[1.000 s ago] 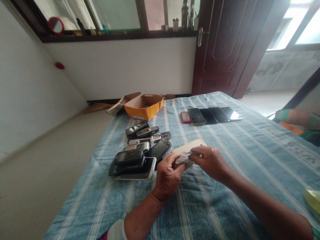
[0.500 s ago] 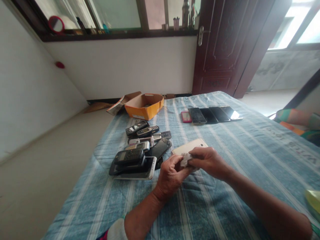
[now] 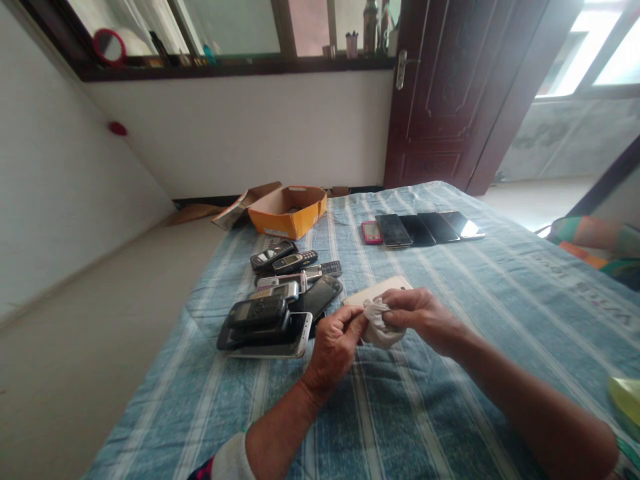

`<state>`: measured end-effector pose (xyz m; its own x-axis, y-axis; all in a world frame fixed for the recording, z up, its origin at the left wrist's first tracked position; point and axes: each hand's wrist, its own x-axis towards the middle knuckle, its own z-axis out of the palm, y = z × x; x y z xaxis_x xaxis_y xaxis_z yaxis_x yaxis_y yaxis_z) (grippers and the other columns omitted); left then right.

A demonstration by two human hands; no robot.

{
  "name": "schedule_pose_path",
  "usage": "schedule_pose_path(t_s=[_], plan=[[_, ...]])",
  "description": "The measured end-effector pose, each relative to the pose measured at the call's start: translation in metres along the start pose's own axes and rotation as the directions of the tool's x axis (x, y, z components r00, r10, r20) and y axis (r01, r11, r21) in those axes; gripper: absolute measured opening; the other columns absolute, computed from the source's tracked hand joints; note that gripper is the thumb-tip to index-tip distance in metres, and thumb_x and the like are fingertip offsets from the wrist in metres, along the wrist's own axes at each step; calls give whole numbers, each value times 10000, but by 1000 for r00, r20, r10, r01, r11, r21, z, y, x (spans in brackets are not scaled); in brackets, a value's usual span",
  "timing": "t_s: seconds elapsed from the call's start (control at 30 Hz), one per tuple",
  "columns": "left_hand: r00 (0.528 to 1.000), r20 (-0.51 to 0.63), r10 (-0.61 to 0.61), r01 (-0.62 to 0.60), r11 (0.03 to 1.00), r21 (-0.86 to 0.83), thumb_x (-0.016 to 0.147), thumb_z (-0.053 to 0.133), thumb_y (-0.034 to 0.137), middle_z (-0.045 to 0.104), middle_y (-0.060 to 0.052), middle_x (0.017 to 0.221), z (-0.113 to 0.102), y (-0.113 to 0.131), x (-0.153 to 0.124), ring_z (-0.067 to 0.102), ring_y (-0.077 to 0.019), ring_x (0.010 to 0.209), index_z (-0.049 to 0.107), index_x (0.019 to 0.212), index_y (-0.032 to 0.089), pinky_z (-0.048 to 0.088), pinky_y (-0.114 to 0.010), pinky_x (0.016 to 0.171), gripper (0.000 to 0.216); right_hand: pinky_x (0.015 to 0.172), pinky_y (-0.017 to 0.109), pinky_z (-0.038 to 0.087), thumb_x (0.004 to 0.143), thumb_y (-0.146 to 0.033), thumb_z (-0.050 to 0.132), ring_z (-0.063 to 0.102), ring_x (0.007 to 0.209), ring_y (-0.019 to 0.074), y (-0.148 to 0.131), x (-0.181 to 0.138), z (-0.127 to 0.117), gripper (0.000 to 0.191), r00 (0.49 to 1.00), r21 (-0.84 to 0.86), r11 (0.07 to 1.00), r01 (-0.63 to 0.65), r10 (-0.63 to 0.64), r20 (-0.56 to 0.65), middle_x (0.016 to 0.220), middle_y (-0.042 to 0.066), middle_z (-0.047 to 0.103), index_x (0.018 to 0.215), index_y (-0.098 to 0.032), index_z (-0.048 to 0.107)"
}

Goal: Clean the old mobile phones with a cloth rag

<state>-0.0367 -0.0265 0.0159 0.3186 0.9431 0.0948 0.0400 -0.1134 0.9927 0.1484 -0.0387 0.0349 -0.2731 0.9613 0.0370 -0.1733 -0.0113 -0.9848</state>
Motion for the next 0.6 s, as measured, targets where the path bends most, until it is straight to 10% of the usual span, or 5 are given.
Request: schedule_pose_path(t_s=[0.6], plan=[[998,-44,-34,28,991,-129,690,782,406,678,-18,686,3,4,1,621,-154,624,699,793,141,503,-222,554,296,616,254,474,605,-309,850,602,631,125,9,1,9,237,996,153,988,-25,39,-86,719,29,704,755,-155,752]])
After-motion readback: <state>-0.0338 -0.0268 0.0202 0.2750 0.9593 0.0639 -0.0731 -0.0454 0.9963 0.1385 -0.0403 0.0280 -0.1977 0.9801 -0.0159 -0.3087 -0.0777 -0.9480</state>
